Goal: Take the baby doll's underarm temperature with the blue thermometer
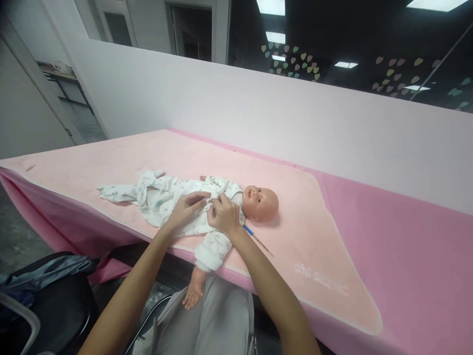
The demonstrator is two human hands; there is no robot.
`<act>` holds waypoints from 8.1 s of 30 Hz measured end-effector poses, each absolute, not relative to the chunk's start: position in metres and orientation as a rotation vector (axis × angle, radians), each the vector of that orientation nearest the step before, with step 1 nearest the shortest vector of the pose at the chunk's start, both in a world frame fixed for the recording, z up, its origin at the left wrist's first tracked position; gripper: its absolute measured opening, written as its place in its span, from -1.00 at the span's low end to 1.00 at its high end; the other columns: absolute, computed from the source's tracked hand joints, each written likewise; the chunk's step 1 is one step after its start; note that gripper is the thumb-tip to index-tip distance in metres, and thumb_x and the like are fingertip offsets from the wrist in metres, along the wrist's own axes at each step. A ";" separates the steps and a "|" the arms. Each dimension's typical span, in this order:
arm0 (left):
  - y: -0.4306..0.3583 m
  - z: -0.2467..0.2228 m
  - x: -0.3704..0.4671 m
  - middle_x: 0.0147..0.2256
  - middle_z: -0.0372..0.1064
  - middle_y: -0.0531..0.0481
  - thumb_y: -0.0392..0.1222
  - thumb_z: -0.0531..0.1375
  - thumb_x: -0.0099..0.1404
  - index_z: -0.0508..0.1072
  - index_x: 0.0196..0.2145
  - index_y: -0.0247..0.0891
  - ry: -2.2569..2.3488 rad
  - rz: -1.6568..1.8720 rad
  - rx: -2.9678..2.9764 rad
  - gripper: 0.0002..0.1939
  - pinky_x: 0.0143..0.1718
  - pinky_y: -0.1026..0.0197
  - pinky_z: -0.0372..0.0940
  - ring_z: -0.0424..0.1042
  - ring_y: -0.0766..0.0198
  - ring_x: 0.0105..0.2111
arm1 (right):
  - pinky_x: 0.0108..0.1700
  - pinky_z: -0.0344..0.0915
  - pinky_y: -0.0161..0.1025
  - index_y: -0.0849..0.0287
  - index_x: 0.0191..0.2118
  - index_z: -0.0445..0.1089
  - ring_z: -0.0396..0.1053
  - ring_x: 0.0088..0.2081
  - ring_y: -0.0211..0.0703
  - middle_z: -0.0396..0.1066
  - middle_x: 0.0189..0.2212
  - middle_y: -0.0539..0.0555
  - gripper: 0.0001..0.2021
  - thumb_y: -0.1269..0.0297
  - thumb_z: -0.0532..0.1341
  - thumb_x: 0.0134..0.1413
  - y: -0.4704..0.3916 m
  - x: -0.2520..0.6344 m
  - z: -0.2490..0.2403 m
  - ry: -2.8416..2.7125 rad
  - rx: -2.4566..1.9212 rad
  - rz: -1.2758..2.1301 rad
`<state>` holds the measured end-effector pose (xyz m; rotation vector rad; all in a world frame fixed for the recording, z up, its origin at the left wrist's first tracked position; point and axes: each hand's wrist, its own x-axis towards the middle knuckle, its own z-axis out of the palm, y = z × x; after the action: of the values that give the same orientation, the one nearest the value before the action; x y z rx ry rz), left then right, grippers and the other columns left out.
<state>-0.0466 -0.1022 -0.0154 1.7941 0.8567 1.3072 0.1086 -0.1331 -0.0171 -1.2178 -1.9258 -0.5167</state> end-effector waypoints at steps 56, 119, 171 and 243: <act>-0.108 -0.021 -0.042 -0.09 0.35 -0.08 -0.23 0.02 0.26 0.35 -0.22 -0.21 0.998 1.337 2.360 -0.84 0.00 0.07 0.17 0.31 0.14 -0.07 | -0.33 0.21 -0.36 0.18 -0.31 0.40 0.35 -0.40 -0.27 0.37 -0.48 0.05 -0.79 0.35 0.03 0.23 -0.130 0.108 -0.019 -1.830 -1.205 -0.570; -0.088 -0.009 -0.067 0.00 0.33 -0.12 -0.01 0.22 0.16 0.55 -0.24 -0.18 0.688 1.016 1.883 -0.73 0.08 0.05 0.15 0.28 0.07 0.04 | -0.30 0.18 -0.33 0.17 -0.27 0.38 0.36 -0.34 -0.24 0.40 -0.44 0.04 -0.82 0.33 0.04 0.22 -0.132 0.107 -0.018 -1.881 -1.246 -0.552; -0.123 -0.012 -0.101 -0.21 0.48 -0.08 0.03 0.17 0.18 0.50 -0.23 -0.22 1.205 1.196 2.240 -0.69 -0.12 0.11 0.28 0.41 0.10 -0.19 | -0.25 0.21 -0.25 0.16 -0.30 0.34 0.32 -0.22 -0.17 0.40 -0.21 0.14 -0.77 0.52 -0.02 0.14 -0.131 0.093 -0.016 -2.211 -0.869 -0.642; -0.121 -0.033 -0.104 -0.25 0.49 -0.04 -0.17 0.07 0.28 0.36 0.03 -0.18 1.053 1.299 2.229 -0.64 -0.19 0.14 0.27 0.40 0.19 -0.28 | -0.19 0.10 -0.22 0.15 -0.34 0.31 0.27 -0.32 -0.16 0.39 -0.44 0.02 -0.88 0.33 0.07 0.21 -0.119 0.072 -0.019 -2.077 -1.141 -0.387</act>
<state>-0.1042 -0.1213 -0.0334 2.2291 1.0526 1.2989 0.0721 -0.1190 -0.0189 -1.1410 -2.0771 -0.3868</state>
